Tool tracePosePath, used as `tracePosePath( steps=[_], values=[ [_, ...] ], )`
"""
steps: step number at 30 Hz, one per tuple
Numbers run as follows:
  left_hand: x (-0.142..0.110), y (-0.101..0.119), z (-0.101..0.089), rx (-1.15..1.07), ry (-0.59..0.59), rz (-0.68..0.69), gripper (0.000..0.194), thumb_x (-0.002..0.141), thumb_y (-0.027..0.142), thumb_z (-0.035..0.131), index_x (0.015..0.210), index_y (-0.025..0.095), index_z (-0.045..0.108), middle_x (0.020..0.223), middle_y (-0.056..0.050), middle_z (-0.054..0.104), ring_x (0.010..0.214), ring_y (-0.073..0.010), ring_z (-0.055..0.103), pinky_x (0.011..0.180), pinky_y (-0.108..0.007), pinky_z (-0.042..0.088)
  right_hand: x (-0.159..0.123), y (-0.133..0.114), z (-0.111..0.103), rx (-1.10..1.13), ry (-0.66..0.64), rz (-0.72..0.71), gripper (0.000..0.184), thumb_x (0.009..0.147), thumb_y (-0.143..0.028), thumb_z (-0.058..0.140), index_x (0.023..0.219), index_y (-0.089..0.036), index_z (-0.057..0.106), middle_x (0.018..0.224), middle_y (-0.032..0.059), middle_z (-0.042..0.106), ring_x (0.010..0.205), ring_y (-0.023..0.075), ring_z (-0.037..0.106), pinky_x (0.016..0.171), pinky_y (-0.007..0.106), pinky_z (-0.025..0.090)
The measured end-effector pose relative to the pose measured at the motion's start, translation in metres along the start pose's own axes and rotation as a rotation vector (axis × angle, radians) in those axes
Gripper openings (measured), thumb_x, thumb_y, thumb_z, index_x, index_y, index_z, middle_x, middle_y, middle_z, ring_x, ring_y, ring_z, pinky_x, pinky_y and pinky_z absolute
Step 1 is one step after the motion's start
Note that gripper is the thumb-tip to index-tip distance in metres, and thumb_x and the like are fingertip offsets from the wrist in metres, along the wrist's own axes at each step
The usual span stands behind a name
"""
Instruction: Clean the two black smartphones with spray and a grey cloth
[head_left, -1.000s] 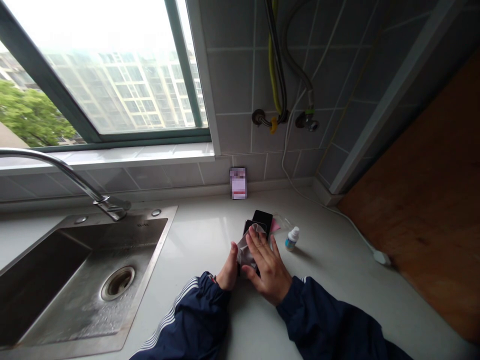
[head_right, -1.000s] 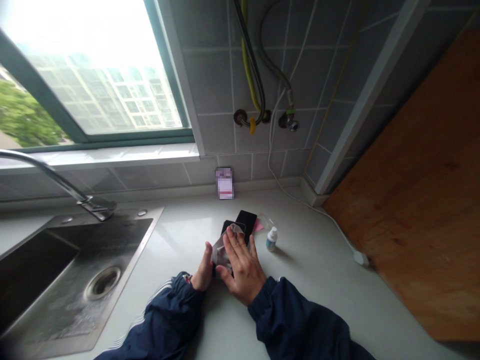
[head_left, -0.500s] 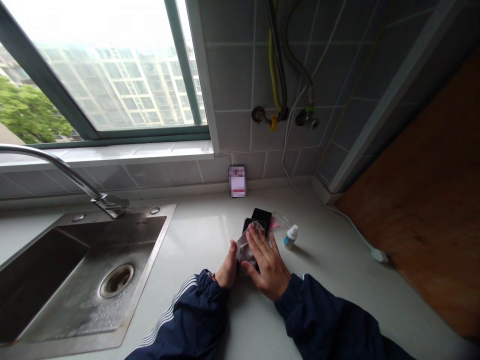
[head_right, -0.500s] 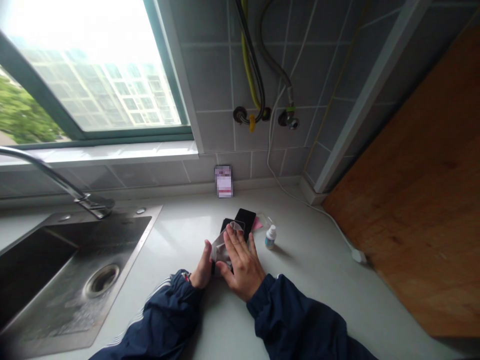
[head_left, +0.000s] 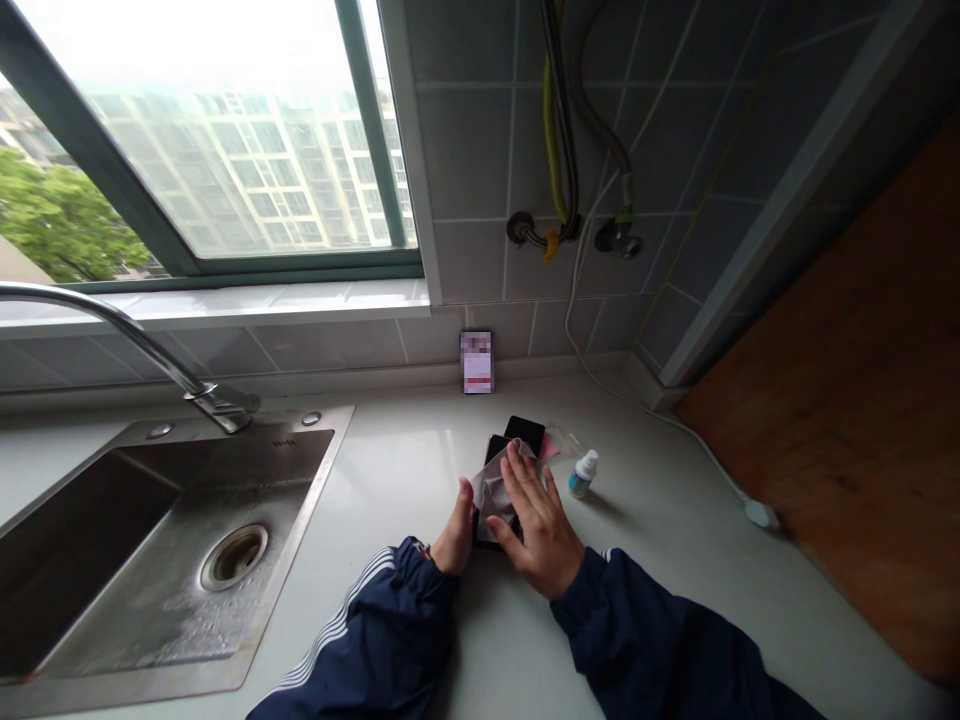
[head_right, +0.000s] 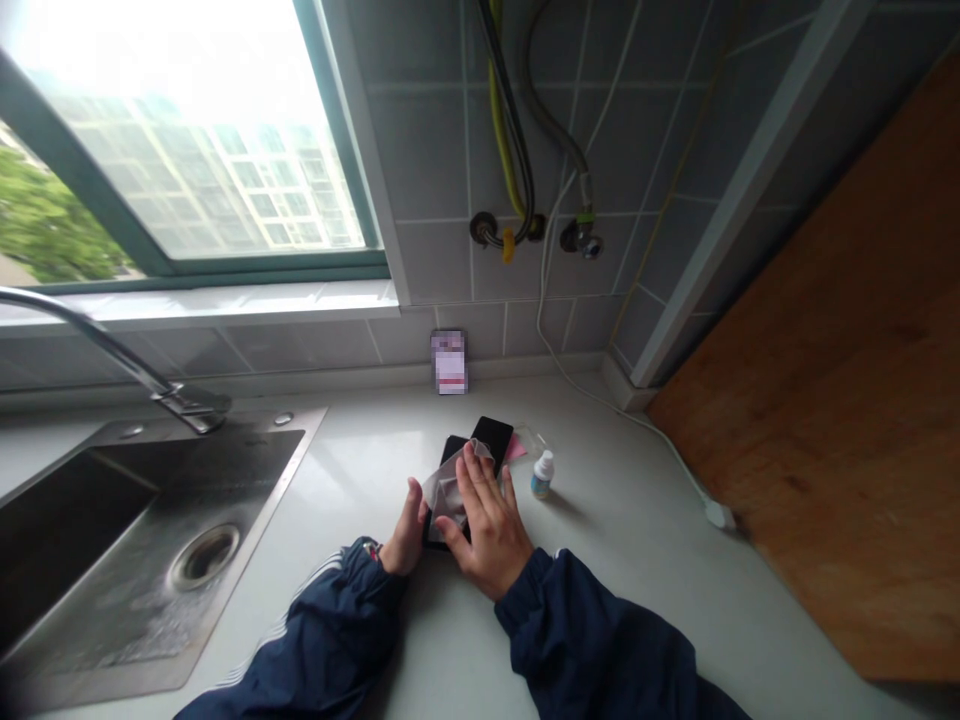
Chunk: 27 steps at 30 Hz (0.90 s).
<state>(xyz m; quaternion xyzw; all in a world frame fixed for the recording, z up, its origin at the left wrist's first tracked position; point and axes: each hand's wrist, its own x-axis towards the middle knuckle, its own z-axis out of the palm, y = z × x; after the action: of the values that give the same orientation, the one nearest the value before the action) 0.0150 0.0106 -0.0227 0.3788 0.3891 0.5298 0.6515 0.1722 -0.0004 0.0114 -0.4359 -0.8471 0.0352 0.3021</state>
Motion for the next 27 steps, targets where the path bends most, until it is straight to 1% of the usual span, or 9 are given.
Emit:
tracePosePath(
  steps=[6,8,11,13,16,21,27],
  values=[
    [-0.002,0.006,0.005,-0.042,0.024,0.018,0.077,0.089,0.076,0.04,0.13,0.017,0.067,0.146,-0.009,0.056,0.15,-0.0286,0.026,0.127,-0.043,0.0,0.0,0.002,0.0,-0.011,0.004,0.004,0.076,0.102,-0.038,0.044,0.161,-0.016,0.002,0.164,0.0164,0.017,0.152,0.0335,0.021,0.118,0.063,0.026],
    [-0.003,0.01,0.007,-0.081,-0.017,0.029,0.079,0.089,0.076,0.039,0.132,0.015,0.066,0.144,-0.011,0.057,0.149,-0.0305,0.028,0.127,-0.044,0.005,-0.001,0.003,0.001,0.0,0.01,-0.008,0.075,0.102,-0.036,0.044,0.161,-0.016,0.004,0.164,0.0165,0.017,0.151,0.033,0.021,0.118,0.062,0.027],
    [-0.003,0.016,0.01,-0.175,-0.095,0.036,0.081,0.089,0.077,0.038,0.137,0.016,0.062,0.144,-0.012,0.058,0.147,-0.0333,0.032,0.125,-0.048,0.016,-0.002,0.003,0.004,0.02,-0.003,-0.046,0.072,0.101,-0.031,0.045,0.161,-0.016,0.007,0.164,0.0162,0.02,0.151,0.0315,0.022,0.118,0.062,0.028],
    [-0.003,0.018,0.011,-0.225,-0.111,0.032,0.08,0.088,0.077,0.04,0.136,0.017,0.061,0.144,-0.012,0.058,0.146,-0.0342,0.034,0.124,-0.05,0.02,-0.002,0.003,0.004,0.029,-0.02,-0.064,0.073,0.101,-0.03,0.046,0.161,-0.016,0.008,0.164,0.0164,0.02,0.151,0.0312,0.023,0.117,0.062,0.028],
    [-0.003,0.018,0.012,-0.25,-0.1,0.029,0.078,0.087,0.077,0.043,0.135,0.018,0.063,0.145,-0.011,0.057,0.146,-0.0347,0.035,0.123,-0.05,0.022,-0.002,0.002,0.004,0.037,-0.044,-0.074,0.075,0.099,-0.03,0.049,0.161,-0.015,0.009,0.164,0.0169,0.018,0.151,0.0321,0.022,0.117,0.064,0.027],
    [-0.003,0.016,0.012,-0.277,-0.044,0.019,0.078,0.086,0.077,0.043,0.136,0.02,0.06,0.148,-0.011,0.055,0.146,-0.0344,0.034,0.122,-0.05,0.026,-0.003,-0.003,0.001,0.028,-0.106,-0.088,0.077,0.096,-0.03,0.052,0.161,-0.013,0.012,0.164,0.0169,0.017,0.152,0.0324,0.021,0.117,0.064,0.027],
    [-0.002,0.015,0.007,-0.423,0.019,-0.034,0.085,0.081,0.077,0.054,0.142,0.018,0.053,0.143,-0.015,0.057,0.141,-0.0377,0.043,0.117,-0.052,0.034,-0.004,-0.011,-0.003,0.009,-0.201,-0.101,0.077,0.093,-0.032,0.056,0.159,-0.012,0.021,0.164,0.0149,0.016,0.152,0.0342,0.021,0.117,0.066,0.026]
  ],
)
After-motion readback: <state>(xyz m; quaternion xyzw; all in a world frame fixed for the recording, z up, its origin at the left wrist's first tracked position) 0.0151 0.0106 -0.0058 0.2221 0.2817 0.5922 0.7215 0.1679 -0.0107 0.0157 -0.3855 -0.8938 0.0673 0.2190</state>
